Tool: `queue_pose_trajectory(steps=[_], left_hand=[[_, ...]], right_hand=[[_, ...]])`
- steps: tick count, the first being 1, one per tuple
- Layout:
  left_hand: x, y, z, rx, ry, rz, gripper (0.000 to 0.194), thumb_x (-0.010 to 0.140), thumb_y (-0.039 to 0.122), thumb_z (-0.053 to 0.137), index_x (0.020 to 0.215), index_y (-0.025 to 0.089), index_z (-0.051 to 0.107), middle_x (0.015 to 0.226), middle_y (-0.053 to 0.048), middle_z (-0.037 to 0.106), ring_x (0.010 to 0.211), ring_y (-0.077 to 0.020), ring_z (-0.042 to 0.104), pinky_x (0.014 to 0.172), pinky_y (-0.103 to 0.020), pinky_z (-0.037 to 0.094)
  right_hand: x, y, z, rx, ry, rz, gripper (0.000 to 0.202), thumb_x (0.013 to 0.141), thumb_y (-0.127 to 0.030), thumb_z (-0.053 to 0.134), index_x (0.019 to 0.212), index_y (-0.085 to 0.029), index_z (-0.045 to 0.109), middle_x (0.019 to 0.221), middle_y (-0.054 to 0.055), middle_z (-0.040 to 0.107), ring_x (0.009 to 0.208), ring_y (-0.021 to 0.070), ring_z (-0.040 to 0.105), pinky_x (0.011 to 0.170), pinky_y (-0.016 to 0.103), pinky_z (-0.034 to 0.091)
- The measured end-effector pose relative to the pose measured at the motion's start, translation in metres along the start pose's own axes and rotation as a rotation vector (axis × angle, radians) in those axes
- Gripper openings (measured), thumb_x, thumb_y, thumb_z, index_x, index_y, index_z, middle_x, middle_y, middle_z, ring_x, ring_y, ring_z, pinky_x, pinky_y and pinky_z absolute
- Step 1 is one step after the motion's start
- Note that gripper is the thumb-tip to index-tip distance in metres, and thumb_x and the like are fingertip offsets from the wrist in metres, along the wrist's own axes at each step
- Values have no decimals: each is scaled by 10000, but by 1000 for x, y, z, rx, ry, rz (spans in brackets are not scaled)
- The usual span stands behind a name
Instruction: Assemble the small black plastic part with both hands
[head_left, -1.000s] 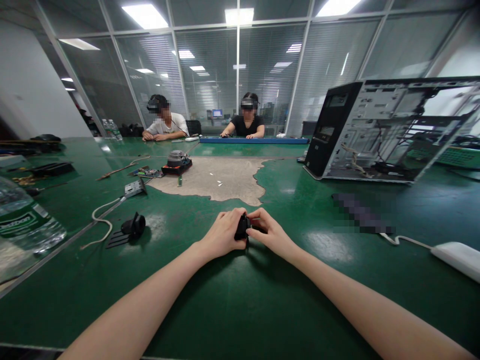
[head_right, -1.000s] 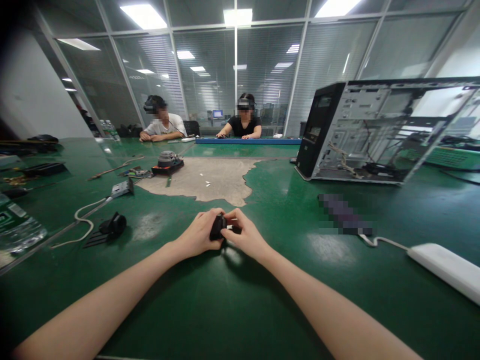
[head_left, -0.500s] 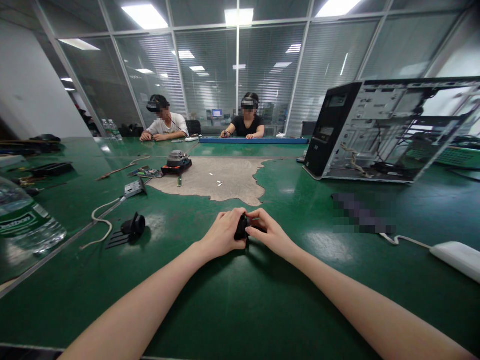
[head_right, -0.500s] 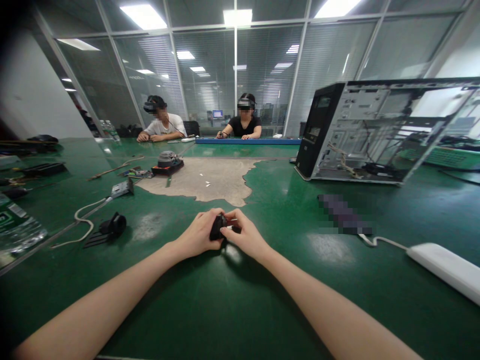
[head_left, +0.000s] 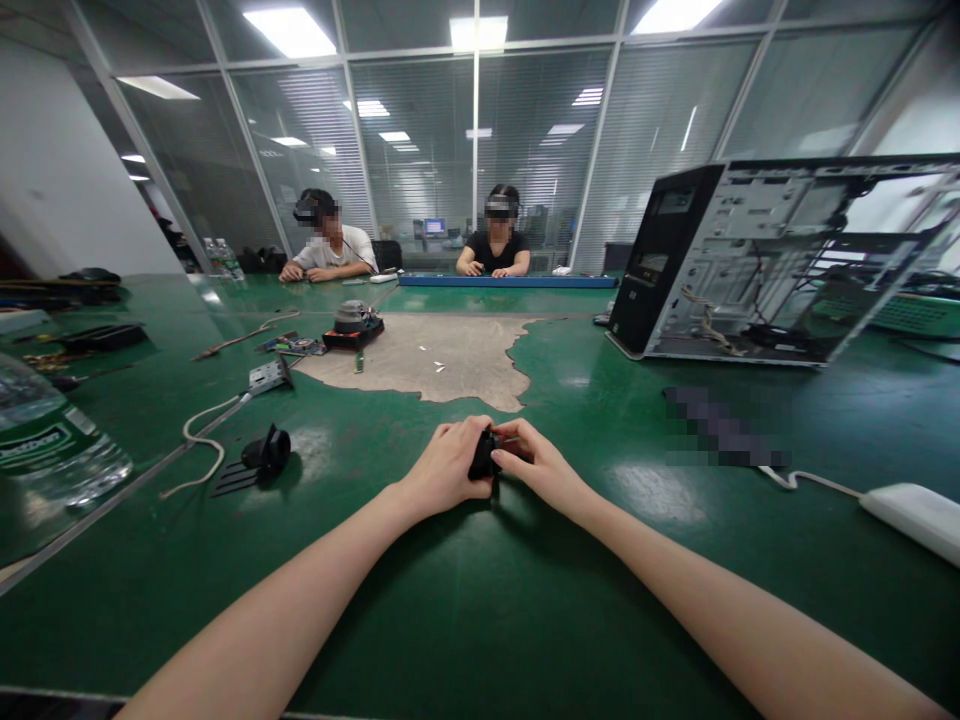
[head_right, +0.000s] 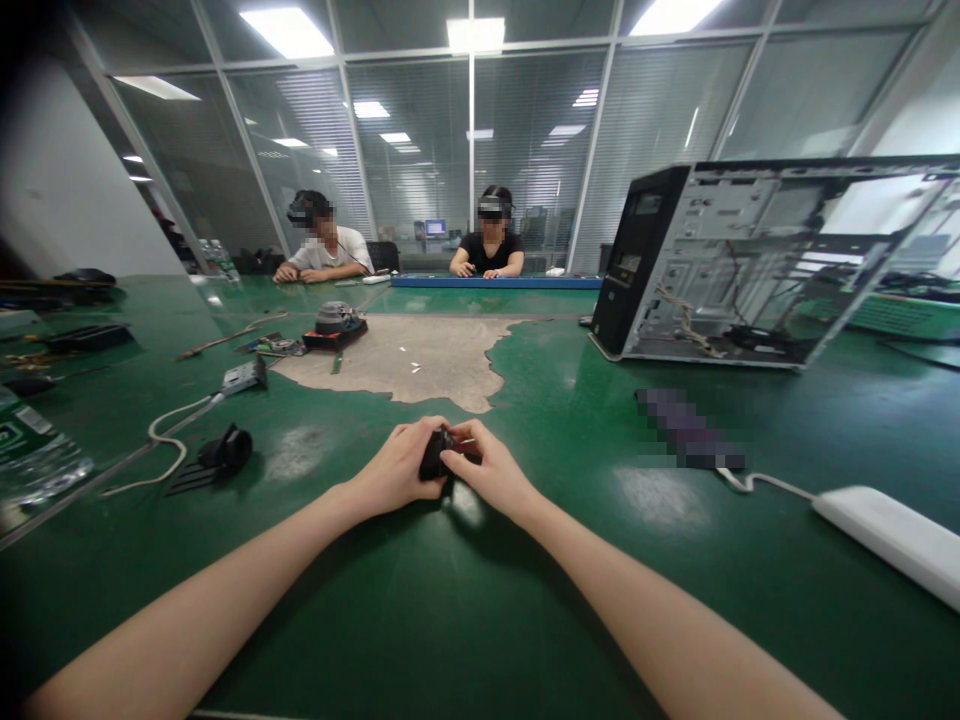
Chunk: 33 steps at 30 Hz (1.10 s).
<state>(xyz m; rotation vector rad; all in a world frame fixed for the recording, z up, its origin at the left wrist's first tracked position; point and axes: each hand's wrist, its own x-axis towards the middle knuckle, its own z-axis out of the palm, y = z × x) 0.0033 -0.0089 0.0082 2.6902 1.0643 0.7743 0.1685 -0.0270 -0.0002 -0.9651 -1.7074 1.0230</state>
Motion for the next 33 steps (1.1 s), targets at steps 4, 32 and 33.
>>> queue_pose_trajectory(steps=[4,32,33], left_hand=[[0,1,-1,-1,-1,-4,550,597,215,588,1083,226,331,1022,-36,495,963,-226,480,842,-377,330],[-1,0,0,17,5,12,592,599,225,596,1114,212,306,1041,-47,493,971,-228,474,844,-367,327],[-1,0,0,16,5,11,595,599,228,598,1116,212,304,1044,-47,493,973,-228,474,846,-368,326]], right_hand=[[-2,-3,0,35,11,-35,186,722,-215,560,879,-208,461,903,9,562,927,171,567,828,343,442],[0,2,1,-3,16,9,234,765,-251,518,985,-203,456,963,38,536,879,151,560,782,320,457],[0,2,1,-17,11,17,237,768,-249,512,993,-200,457,965,42,540,877,154,560,781,326,458]])
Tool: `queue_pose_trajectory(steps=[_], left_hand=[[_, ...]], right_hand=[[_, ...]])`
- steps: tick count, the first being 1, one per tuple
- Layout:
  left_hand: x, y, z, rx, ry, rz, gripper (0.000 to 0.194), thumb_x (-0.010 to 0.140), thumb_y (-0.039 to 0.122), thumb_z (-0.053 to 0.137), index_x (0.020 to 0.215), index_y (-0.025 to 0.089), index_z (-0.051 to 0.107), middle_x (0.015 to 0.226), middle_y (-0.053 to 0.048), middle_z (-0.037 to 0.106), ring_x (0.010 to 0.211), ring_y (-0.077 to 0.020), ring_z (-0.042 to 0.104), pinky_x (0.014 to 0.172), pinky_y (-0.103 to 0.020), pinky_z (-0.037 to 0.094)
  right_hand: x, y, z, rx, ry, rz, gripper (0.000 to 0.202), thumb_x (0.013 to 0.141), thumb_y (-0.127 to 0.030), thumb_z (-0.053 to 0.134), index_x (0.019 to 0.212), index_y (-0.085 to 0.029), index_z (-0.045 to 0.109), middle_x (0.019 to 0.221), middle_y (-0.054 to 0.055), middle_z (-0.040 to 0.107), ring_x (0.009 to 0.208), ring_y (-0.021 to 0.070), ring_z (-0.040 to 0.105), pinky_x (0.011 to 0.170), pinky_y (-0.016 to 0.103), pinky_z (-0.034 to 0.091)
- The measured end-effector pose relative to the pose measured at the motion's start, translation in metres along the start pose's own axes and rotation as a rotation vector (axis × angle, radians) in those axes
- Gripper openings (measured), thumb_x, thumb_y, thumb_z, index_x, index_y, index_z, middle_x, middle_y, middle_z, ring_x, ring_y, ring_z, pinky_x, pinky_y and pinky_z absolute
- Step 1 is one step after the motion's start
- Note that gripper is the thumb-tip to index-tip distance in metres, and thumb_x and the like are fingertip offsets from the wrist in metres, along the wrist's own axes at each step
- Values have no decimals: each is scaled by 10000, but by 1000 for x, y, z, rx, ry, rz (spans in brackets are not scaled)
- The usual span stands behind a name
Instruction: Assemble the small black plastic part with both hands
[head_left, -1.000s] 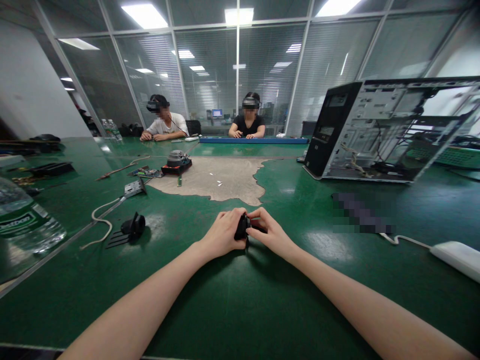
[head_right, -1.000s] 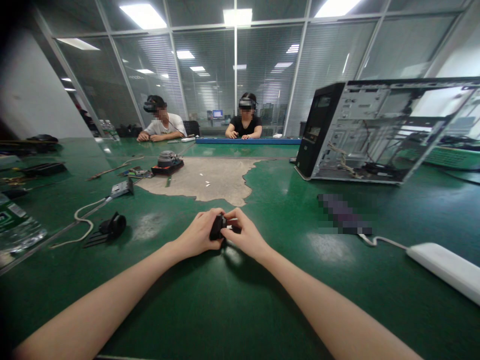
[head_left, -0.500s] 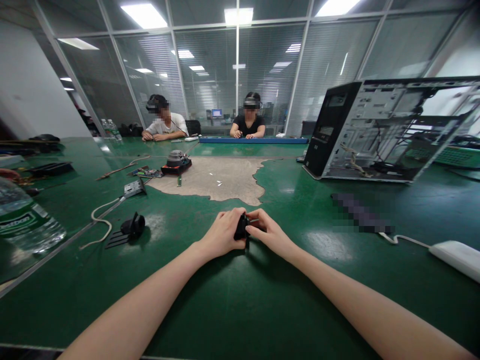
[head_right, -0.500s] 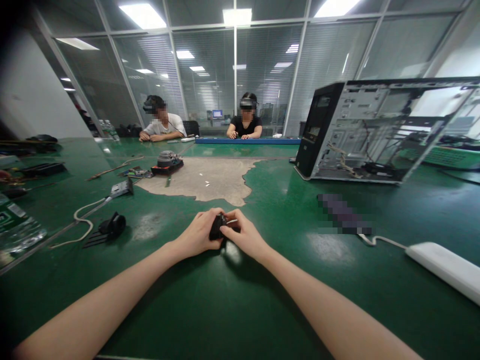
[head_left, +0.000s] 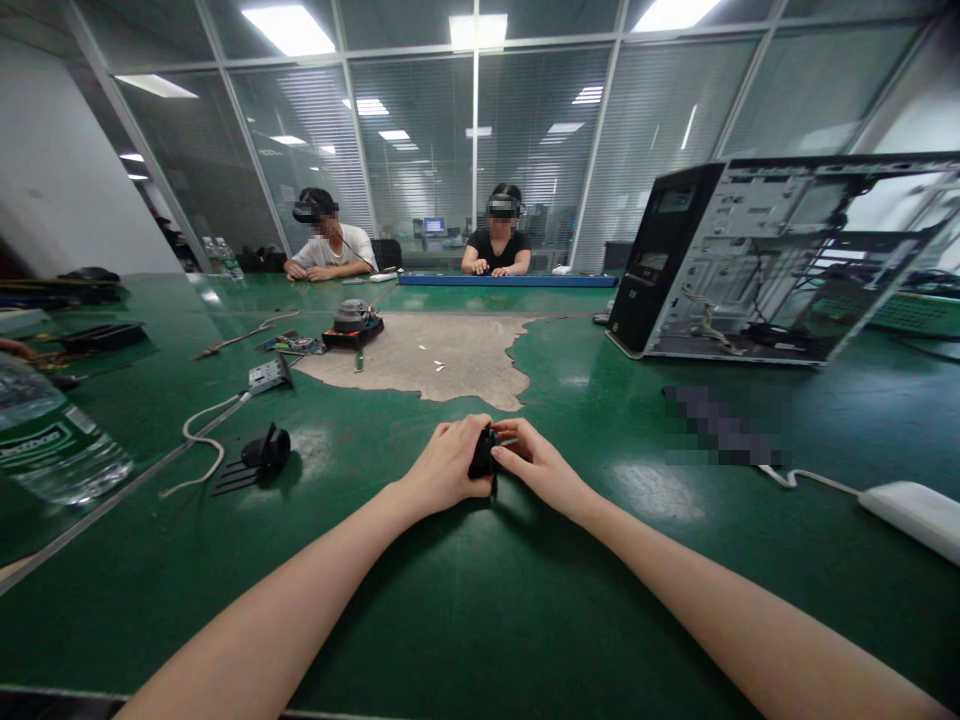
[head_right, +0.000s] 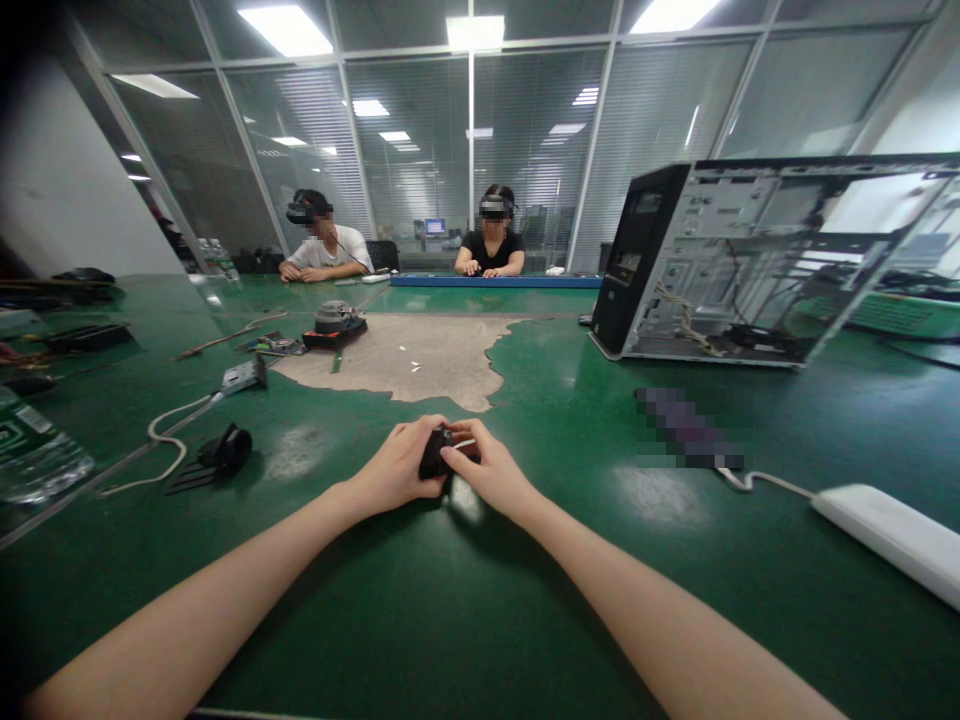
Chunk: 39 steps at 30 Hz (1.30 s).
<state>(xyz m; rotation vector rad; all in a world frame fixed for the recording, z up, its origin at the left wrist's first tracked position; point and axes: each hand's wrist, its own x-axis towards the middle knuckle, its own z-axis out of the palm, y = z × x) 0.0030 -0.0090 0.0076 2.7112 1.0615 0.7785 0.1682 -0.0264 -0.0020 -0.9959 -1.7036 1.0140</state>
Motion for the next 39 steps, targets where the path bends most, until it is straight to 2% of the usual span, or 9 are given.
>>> queue_pose_trajectory(steps=[9,13,18,26,34,39], left_hand=[[0,0,0,-6,0,-3,550,605,226,588,1089,219,327,1042,-42,488,973,-230,478,842,-370,331],[0,0,0,-5,2,-1,527,615,226,579,1082,217,334,1029,-40,491,962,-227,482,840,-370,332],[1,0,0,-2,1,-2,584,600,224,592,1111,212,310,1031,-45,493,959,-231,480,837,-371,334],[1,0,0,-2,0,5,556,596,217,593,1086,213,328,1033,-41,495,956,-225,485,836,-369,336],[0,0,1,4,1,-7,587,596,225,595,1110,217,312,1046,-48,493,981,-235,479,843,-376,334],[1,0,0,5,1,-3,558,597,224,593,1089,220,331,1030,-40,498,965,-229,483,840,-371,332]], right_hand=[[-4,-2,-1,42,16,-73,140,756,-230,532,870,-207,453,910,6,529,927,162,560,825,324,436],[-2,0,0,53,10,-70,156,760,-240,529,889,-210,448,900,2,513,883,152,571,797,318,454],[0,-1,0,21,-7,-13,232,758,-227,520,977,-201,449,982,40,525,888,159,564,797,337,458],[-3,-2,0,36,6,-76,151,755,-231,531,883,-211,451,894,4,533,921,162,563,827,333,443],[-1,1,0,-9,-3,-30,241,752,-225,530,977,-200,447,965,37,529,895,157,560,815,344,456],[-2,-2,-1,28,-14,-70,195,743,-217,548,916,-207,459,931,10,526,885,145,566,818,322,454]])
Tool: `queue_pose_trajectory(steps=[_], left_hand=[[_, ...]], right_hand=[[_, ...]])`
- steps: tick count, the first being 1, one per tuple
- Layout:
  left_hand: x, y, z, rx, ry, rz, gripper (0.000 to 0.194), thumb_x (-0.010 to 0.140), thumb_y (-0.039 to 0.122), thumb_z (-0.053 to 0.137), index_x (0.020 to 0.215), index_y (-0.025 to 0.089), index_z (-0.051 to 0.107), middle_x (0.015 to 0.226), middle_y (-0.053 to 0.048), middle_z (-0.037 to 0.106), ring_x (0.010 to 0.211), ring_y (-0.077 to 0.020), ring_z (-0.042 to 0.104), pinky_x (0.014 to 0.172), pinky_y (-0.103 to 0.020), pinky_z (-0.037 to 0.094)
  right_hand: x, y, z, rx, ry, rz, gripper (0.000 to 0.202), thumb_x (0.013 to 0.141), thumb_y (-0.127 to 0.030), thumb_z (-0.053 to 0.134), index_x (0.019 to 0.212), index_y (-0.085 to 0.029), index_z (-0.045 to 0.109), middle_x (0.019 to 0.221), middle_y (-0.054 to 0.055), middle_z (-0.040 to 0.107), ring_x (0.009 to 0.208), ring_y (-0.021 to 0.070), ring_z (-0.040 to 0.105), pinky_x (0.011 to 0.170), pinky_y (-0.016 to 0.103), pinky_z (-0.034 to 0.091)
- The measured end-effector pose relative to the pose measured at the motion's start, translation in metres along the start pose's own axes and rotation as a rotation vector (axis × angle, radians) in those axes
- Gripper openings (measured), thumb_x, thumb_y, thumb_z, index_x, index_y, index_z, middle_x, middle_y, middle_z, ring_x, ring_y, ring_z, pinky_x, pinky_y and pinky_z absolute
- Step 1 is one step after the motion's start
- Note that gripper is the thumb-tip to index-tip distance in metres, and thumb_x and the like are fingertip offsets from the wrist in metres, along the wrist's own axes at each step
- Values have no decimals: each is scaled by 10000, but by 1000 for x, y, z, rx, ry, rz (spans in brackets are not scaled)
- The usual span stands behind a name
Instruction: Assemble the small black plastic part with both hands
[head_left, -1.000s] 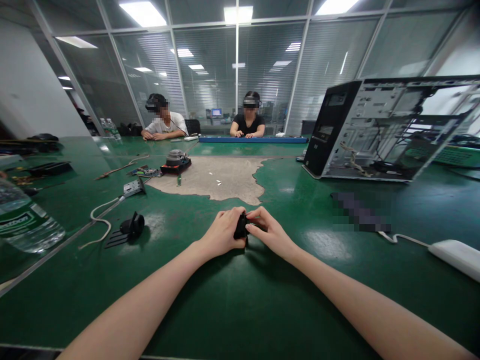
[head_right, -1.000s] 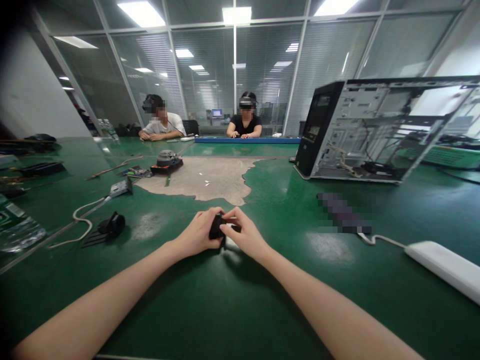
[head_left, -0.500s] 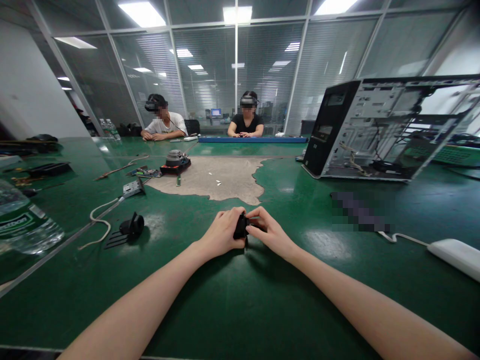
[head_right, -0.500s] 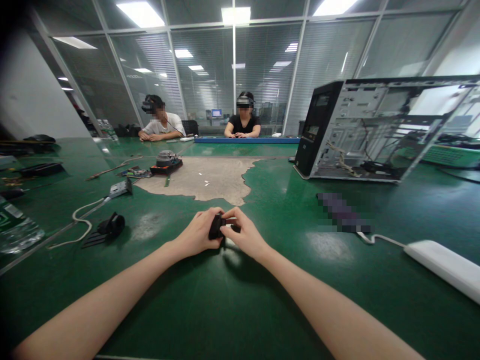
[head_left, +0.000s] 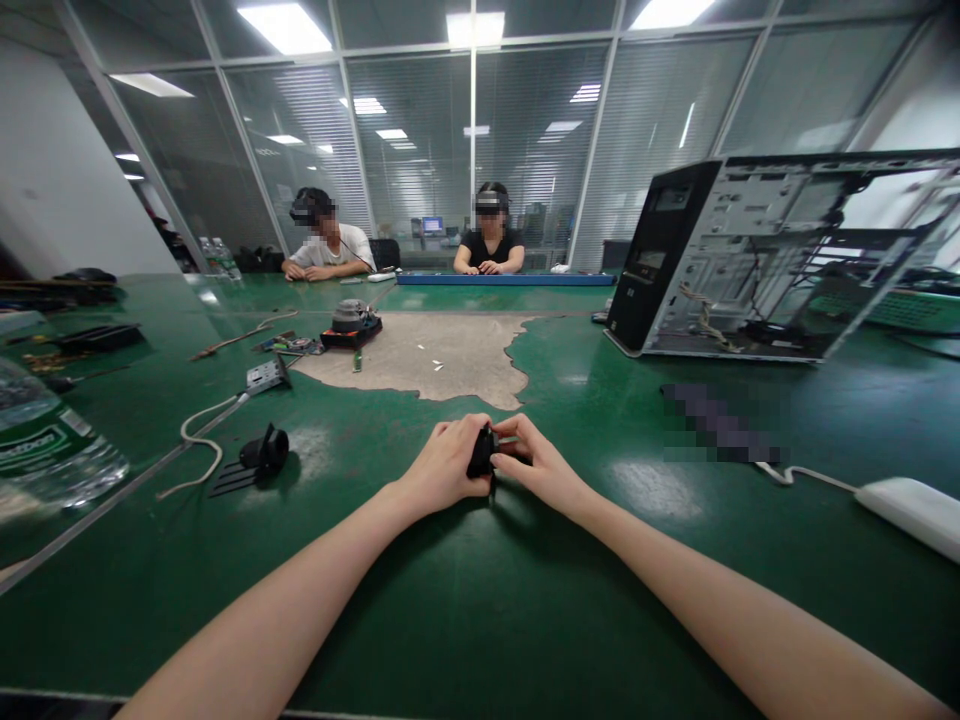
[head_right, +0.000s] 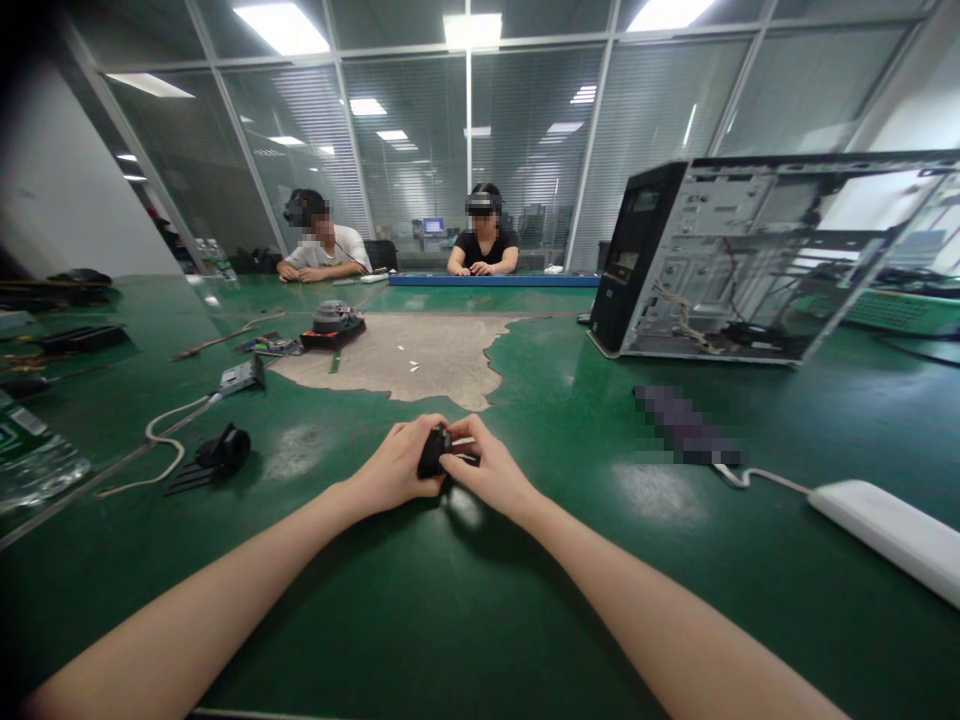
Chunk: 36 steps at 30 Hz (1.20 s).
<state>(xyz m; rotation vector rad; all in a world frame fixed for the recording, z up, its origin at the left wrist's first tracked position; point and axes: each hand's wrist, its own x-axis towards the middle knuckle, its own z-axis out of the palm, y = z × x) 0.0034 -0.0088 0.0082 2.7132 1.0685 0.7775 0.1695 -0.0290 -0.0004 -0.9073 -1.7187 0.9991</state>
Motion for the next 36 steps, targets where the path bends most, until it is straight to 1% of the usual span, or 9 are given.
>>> queue_pose_trajectory(steps=[4,12,15,19,24,27,29,33,36], left_hand=[[0,0,0,1,3,6,546,603,220,587,1086,214,333,1026,-39,497,957,-222,485,836,-363,333],[0,0,0,-8,-3,0,590,596,225,594,1112,218,308,1052,-47,488,991,-236,474,842,-375,331],[0,1,-1,-9,-6,-7,567,597,221,593,1095,222,321,1041,-43,492,980,-235,482,842,-378,333],[0,1,0,-5,-3,-8,570,604,222,594,1102,216,316,1044,-47,491,982,-235,484,846,-376,332],[0,0,2,0,-1,-15,589,602,238,601,1110,218,304,1052,-44,484,983,-233,481,844,-371,331],[0,0,2,-3,6,-13,594,600,233,600,1112,212,300,1044,-46,485,976,-232,482,839,-370,332],[-1,1,1,-8,0,-10,592,597,219,596,1109,214,301,1041,-46,488,978,-233,478,842,-374,328],[-1,3,0,-19,5,-18,573,599,212,589,1096,217,305,1031,-49,495,969,-233,478,846,-382,320],[-1,4,0,-23,6,-20,553,599,207,587,1082,217,317,1018,-44,497,960,-229,480,843,-377,319]], right_hand=[[0,0,0,-3,28,6,154,763,-264,527,894,-203,472,897,7,537,901,158,570,831,336,448],[0,2,0,-23,7,40,252,754,-238,529,996,-210,466,991,40,523,876,153,561,808,349,464],[-1,-1,1,-24,12,-20,236,732,-204,551,953,-211,468,962,27,522,892,154,557,836,354,452],[-1,-2,0,-57,83,-97,244,696,-173,581,912,-212,474,947,17,516,938,153,533,895,353,415],[-1,-1,-8,-14,105,58,246,684,-217,602,890,-197,469,944,21,536,869,156,571,817,350,451],[2,-1,-9,61,72,127,277,675,-251,613,914,-191,488,930,25,564,833,153,589,769,332,468],[5,0,-7,86,33,152,295,665,-273,624,922,-182,513,899,29,585,818,154,594,754,326,474],[11,5,-4,50,34,189,304,647,-286,645,904,-165,538,858,38,601,790,154,595,755,337,474],[10,6,-3,45,15,166,257,662,-280,633,870,-171,527,856,27,595,789,150,596,758,333,477]])
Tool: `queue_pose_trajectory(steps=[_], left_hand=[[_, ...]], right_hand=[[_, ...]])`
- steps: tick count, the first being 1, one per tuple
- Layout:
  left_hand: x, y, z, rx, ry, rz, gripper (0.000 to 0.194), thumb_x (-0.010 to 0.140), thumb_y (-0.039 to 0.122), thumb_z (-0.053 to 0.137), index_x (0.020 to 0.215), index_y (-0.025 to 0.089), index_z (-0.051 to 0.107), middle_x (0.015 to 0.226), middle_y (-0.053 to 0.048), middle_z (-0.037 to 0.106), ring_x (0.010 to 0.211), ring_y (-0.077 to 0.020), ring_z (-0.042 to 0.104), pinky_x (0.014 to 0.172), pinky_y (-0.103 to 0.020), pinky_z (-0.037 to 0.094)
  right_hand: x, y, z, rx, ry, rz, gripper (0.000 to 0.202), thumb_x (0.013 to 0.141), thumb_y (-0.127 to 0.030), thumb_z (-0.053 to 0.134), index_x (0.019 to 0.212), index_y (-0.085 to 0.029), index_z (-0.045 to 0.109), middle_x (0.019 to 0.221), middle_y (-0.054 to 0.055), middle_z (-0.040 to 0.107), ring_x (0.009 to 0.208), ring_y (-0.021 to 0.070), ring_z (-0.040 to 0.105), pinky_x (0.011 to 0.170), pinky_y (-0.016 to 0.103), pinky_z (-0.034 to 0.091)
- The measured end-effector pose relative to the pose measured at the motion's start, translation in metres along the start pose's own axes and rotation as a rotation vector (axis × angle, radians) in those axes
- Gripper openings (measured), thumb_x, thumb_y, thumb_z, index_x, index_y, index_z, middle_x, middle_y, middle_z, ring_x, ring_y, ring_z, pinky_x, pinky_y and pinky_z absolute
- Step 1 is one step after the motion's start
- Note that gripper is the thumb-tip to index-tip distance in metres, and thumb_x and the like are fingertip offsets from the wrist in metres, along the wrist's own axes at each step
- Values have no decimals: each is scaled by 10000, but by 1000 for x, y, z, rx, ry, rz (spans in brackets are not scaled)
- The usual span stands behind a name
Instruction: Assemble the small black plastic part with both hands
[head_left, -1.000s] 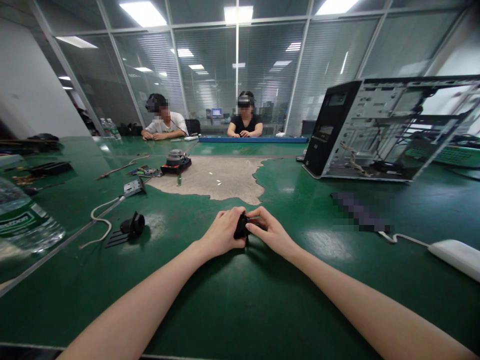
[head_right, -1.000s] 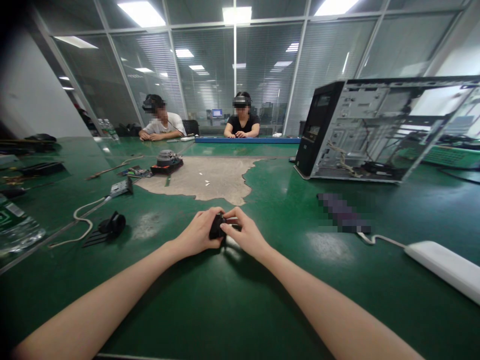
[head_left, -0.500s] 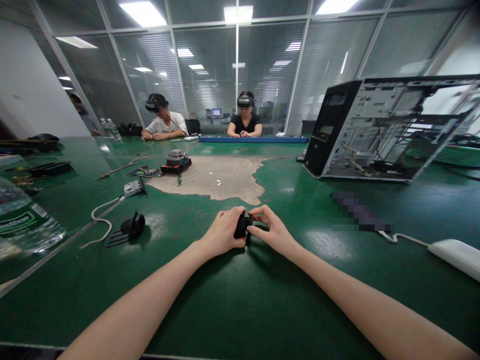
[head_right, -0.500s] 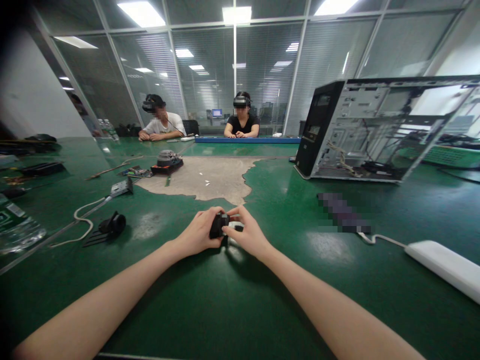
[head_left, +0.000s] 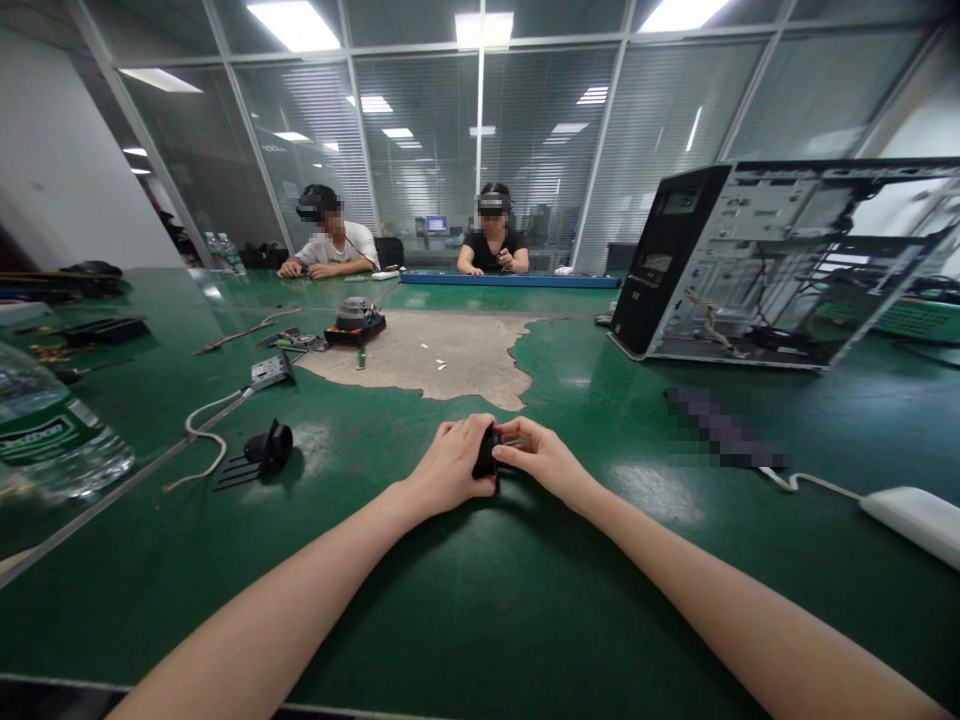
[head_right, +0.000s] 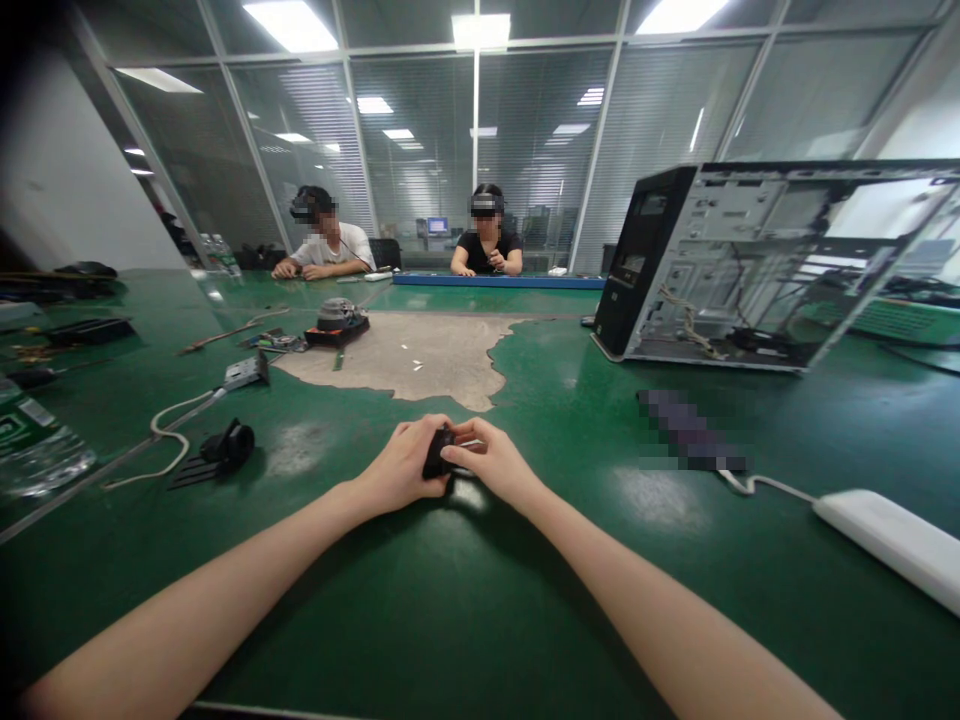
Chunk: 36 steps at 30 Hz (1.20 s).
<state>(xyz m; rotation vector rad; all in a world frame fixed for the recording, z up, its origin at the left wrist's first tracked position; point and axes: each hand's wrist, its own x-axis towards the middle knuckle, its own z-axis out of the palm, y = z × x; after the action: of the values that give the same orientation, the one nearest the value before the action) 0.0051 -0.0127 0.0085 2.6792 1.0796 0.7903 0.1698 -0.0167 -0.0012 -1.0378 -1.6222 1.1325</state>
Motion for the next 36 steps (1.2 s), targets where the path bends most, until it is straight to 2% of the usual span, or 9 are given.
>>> queue_pose_trajectory(steps=[5,10,16,20,25,31,36], left_hand=[[0,-2,1,-5,7,-10,572,589,201,584,1092,221,311,1042,-45,486,977,-232,475,843,-377,317],[-1,-2,1,-6,4,3,571,602,218,585,1101,220,307,1040,-46,490,973,-230,476,844,-377,319],[0,-2,0,2,-2,3,578,594,210,587,1102,220,311,1046,-50,488,983,-235,469,842,-377,325],[0,-2,0,7,-5,0,555,588,210,587,1081,223,333,1039,-44,488,966,-232,476,846,-382,323],[-1,-2,0,5,-2,6,558,594,213,586,1088,222,327,1047,-48,488,975,-233,474,847,-382,326],[0,-2,0,17,-2,9,580,589,212,588,1102,213,317,1041,-53,491,972,-234,470,841,-374,330],[0,-2,-1,30,0,19,563,589,213,588,1088,214,325,1045,-48,492,961,-230,471,844,-372,323]], right_hand=[[-10,-4,5,13,-30,-107,228,703,-263,600,885,-205,477,871,-2,569,827,140,589,780,316,472],[-11,-4,8,-27,12,-126,135,776,-287,507,877,-206,472,822,-5,551,768,127,582,726,294,477],[-8,-1,6,-57,23,-98,218,761,-274,524,961,-203,471,964,34,549,856,146,573,784,320,463],[-12,-4,7,-42,-28,-124,182,761,-270,529,916,-206,459,881,14,569,844,150,578,782,326,461],[-14,-5,9,-26,18,-149,143,775,-289,511,887,-214,463,854,0,556,835,145,576,784,313,457],[-10,1,7,-43,11,-118,224,767,-273,518,973,-208,458,975,37,548,886,155,566,809,331,453],[-12,-3,6,0,-38,-125,184,752,-259,542,907,-212,456,896,6,558,873,150,566,809,325,447]])
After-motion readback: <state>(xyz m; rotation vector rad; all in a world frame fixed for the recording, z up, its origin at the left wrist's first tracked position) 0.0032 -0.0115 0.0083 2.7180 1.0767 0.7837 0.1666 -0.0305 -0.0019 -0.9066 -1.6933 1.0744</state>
